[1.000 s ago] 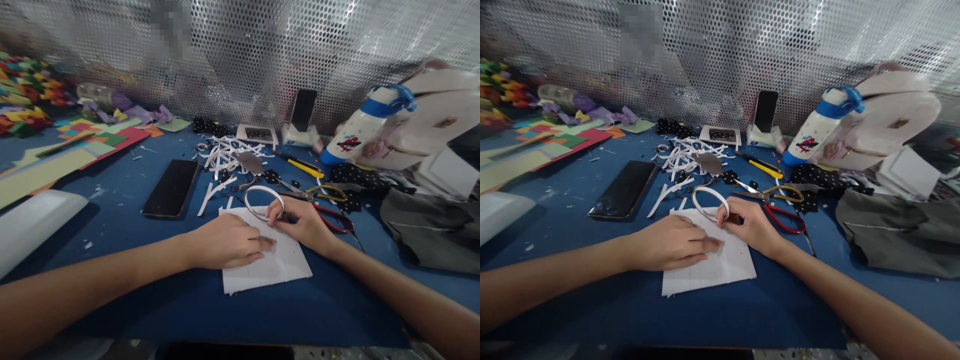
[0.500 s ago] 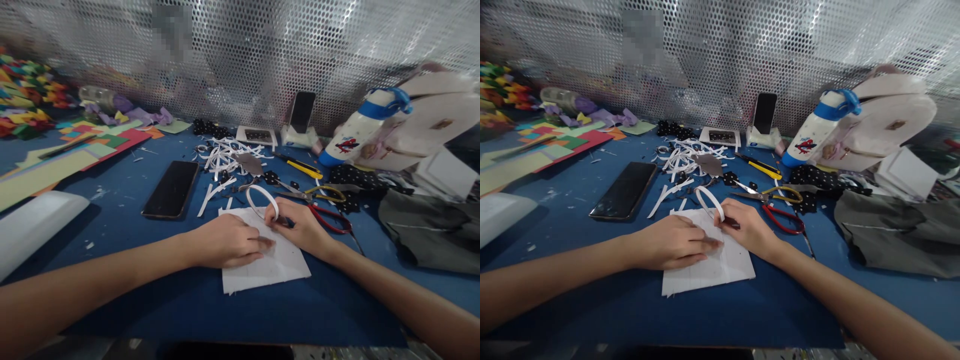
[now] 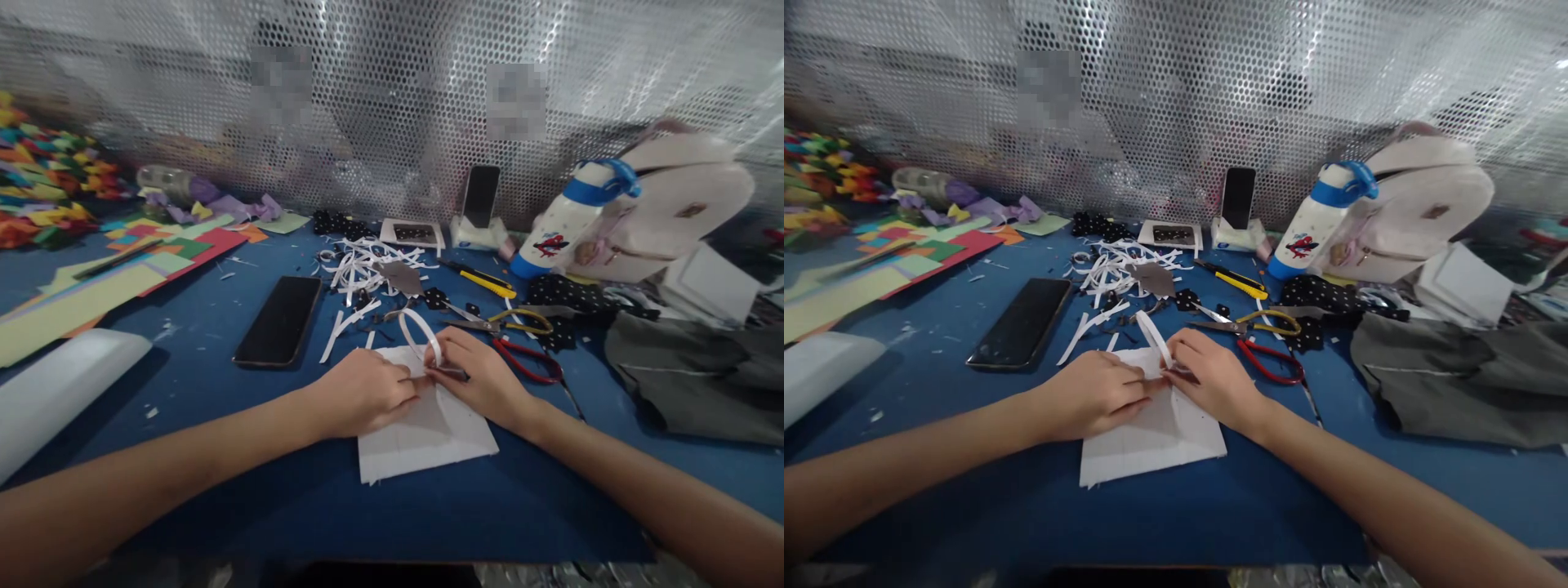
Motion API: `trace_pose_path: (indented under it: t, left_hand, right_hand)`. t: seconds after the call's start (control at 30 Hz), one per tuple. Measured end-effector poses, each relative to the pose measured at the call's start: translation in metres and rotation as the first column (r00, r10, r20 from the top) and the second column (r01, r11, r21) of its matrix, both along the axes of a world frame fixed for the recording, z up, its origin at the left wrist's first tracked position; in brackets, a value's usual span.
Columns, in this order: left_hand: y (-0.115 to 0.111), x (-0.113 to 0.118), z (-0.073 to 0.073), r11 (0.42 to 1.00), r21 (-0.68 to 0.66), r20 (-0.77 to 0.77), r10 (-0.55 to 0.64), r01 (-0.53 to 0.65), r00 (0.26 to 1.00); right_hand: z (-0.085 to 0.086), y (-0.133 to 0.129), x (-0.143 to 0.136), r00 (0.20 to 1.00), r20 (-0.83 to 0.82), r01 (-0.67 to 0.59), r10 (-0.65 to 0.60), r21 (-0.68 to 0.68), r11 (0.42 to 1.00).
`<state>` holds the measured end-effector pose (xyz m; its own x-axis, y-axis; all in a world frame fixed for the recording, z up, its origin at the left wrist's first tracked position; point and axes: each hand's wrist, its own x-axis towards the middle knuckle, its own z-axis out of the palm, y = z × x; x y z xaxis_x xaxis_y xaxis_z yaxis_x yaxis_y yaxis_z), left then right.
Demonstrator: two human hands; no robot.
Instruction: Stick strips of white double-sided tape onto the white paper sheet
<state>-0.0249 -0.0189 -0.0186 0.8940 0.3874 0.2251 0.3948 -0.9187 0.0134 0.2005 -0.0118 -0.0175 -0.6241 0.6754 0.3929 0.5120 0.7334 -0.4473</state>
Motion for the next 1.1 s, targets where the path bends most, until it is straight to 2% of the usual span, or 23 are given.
trace_pose_path:
  t: [0.1,0.27,0.37,0.43,0.5,0.6,0.7,0.77,0.87,0.97,1.1]
  left_hand:
    - [0.003,-0.002,0.0,0.998,-0.016,0.024,-0.06,0.061,0.998]
    - [0.003,-0.004,0.003,0.994,-0.034,0.034,-0.106,0.107,0.994]
    - [0.001,-0.002,0.008,0.992,-0.097,0.071,-0.07,0.076,0.995]
    - [0.001,0.0,0.012,0.989,-0.149,0.138,0.0,0.02,0.99]
    - [0.0,0.002,0.016,0.977,-0.211,0.235,0.083,-0.033,0.969]
    - [-0.001,0.003,0.02,0.939,-0.336,0.331,0.187,-0.069,0.925]
    - [-0.004,0.006,0.021,0.888,-0.456,0.327,0.232,-0.062,0.916]
    - [-0.006,0.011,0.022,0.864,-0.502,0.303,0.227,-0.047,0.926]
    - [-0.008,0.021,0.022,0.851,-0.524,0.271,0.205,-0.035,0.94]
    - [-0.007,0.03,0.021,0.843,-0.538,0.279,0.189,-0.01,0.941]
    - [-0.005,0.033,0.02,0.841,-0.539,0.353,0.184,0.039,0.917]
  right_hand:
    - [0.003,-0.001,0.002,0.997,0.068,0.031,-0.037,0.09,0.995]
    - [0.01,-0.004,0.008,0.99,0.121,0.06,-0.066,0.053,0.997]
    - [0.014,-0.007,0.015,0.982,0.183,0.041,-0.055,0.083,0.996]
    - [0.019,-0.008,0.024,0.972,0.227,0.027,-0.051,0.107,0.994]
    - [0.024,-0.009,0.039,0.957,0.275,0.059,-0.092,0.126,0.99]
    - [0.03,-0.009,0.076,0.904,0.339,0.218,-0.26,0.156,0.963]
    - [0.028,-0.008,0.118,0.81,0.413,0.39,-0.416,0.152,0.908]
    - [0.024,-0.008,0.14,0.778,0.455,0.437,-0.432,0.1,0.894]
    - [0.02,-0.009,0.157,0.796,0.466,0.405,-0.386,0.062,0.912]
    - [0.021,-0.009,0.157,0.808,0.485,0.361,-0.335,0.042,0.932]
    - [0.026,-0.008,0.146,0.81,0.484,0.305,-0.332,0.136,0.943]
